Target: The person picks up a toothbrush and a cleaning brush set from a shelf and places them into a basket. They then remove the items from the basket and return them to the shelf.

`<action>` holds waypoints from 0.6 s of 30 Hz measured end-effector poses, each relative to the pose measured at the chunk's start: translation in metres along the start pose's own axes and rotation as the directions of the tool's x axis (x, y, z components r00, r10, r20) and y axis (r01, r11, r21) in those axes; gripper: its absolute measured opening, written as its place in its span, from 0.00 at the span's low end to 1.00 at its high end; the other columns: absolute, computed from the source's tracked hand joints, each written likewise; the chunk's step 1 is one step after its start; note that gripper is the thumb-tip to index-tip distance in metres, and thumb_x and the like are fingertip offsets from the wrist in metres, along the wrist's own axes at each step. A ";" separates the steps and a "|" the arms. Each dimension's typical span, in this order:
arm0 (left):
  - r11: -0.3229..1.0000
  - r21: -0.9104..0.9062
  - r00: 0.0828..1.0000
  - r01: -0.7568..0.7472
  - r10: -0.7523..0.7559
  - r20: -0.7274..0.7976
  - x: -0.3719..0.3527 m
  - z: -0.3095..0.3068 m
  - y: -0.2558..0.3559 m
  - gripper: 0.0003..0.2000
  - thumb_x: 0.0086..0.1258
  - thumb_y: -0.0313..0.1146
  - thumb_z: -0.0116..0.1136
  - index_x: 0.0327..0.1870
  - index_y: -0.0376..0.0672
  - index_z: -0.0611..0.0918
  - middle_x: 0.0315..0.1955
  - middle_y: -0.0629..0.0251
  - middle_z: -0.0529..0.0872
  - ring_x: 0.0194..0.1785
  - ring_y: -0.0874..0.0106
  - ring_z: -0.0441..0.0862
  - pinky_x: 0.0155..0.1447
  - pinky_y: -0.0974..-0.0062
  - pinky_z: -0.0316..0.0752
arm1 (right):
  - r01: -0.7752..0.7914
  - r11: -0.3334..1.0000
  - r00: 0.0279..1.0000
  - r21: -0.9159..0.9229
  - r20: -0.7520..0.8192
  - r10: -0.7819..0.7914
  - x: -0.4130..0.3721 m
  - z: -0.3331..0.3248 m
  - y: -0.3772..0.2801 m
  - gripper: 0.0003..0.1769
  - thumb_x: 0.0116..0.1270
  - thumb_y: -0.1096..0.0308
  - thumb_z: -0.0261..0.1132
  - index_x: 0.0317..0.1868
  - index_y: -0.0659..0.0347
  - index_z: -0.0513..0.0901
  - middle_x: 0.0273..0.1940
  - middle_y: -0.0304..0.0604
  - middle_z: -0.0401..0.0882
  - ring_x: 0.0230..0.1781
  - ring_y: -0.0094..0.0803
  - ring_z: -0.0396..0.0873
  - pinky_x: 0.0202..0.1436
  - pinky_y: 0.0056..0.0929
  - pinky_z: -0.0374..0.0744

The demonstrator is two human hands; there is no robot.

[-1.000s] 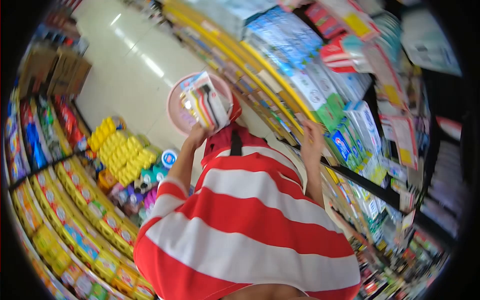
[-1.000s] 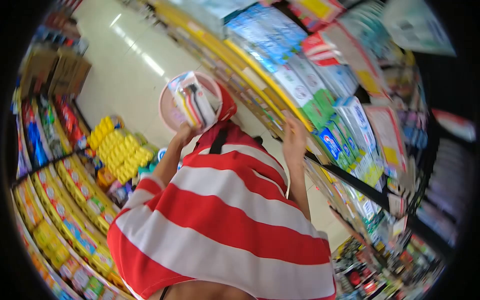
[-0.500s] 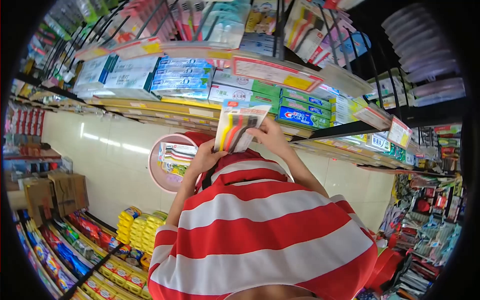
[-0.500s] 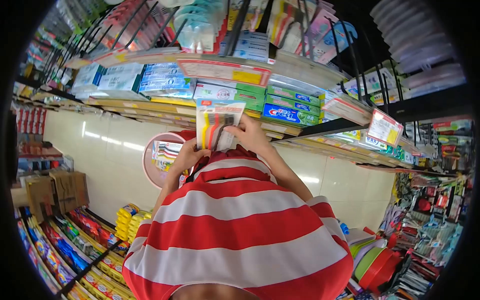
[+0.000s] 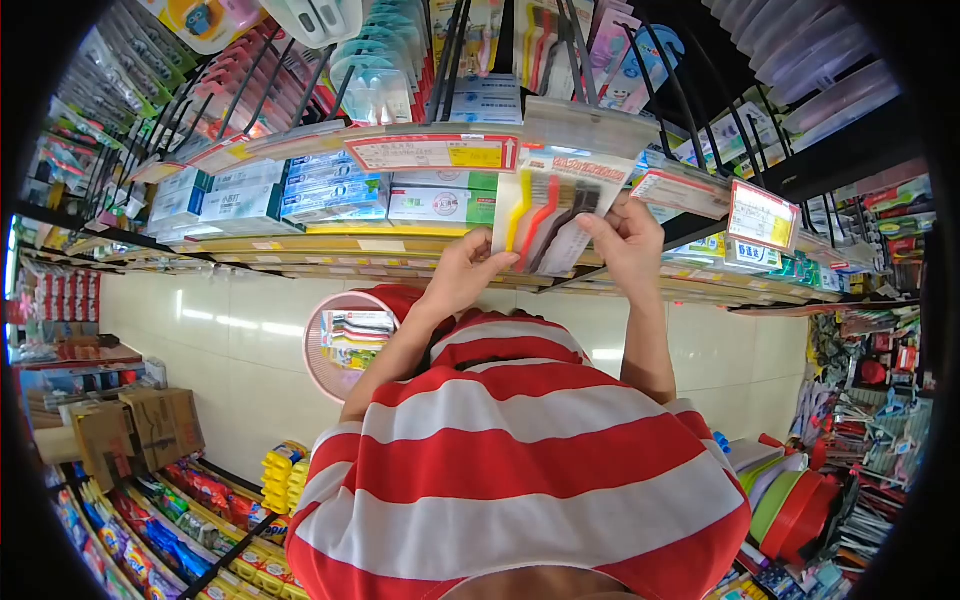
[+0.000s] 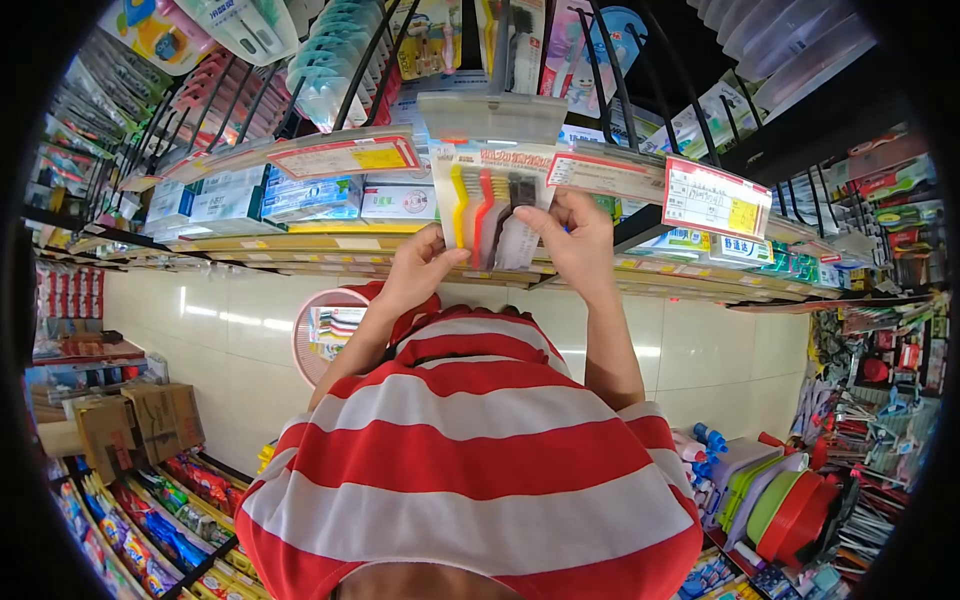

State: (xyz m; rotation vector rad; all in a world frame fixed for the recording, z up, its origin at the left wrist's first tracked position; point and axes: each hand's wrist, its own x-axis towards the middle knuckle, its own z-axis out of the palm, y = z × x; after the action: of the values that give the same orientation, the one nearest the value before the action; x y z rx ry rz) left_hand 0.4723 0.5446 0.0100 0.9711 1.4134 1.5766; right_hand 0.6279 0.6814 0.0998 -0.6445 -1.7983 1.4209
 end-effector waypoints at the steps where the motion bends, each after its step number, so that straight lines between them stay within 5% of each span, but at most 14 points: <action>1: 0.999 0.033 0.999 -0.028 0.029 -0.016 0.001 0.002 0.003 0.09 0.62 0.30 0.61 0.37 0.35 0.76 0.26 0.71 0.77 0.32 0.84 0.70 0.38 0.84 0.68 | 0.017 0.999 1.000 -0.029 -0.013 -0.017 0.000 -0.002 -0.006 0.11 0.56 0.75 0.69 0.38 0.68 0.79 0.21 0.28 0.71 0.19 0.11 0.62 0.22 0.14 0.61; 8: 0.996 -0.067 0.993 -0.062 0.055 -0.101 0.003 0.010 0.018 0.06 0.63 0.28 0.60 0.36 0.36 0.77 0.26 0.71 0.79 0.31 0.85 0.72 0.37 0.85 0.69 | 0.146 0.975 0.989 -0.170 0.018 -0.145 0.013 -0.012 -0.004 0.09 0.57 0.72 0.69 0.34 0.67 0.80 0.18 0.29 0.70 0.16 0.12 0.62 0.18 0.15 0.58; 18: 0.995 -0.021 0.983 -0.100 0.095 -0.154 -0.001 0.015 0.034 0.07 0.64 0.27 0.60 0.39 0.35 0.78 0.28 0.70 0.81 0.32 0.84 0.74 0.38 0.85 0.70 | 0.113 0.992 0.992 -0.062 -0.039 -0.116 0.023 -0.001 -0.021 0.08 0.56 0.70 0.69 0.31 0.64 0.79 0.21 0.29 0.72 0.19 0.13 0.63 0.20 0.16 0.61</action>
State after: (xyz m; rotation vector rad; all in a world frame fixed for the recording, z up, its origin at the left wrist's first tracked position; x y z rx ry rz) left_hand 0.4840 0.5474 0.0447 0.9312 1.4621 1.7714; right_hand 0.6160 0.6945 0.1261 -0.5880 -1.8203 1.2720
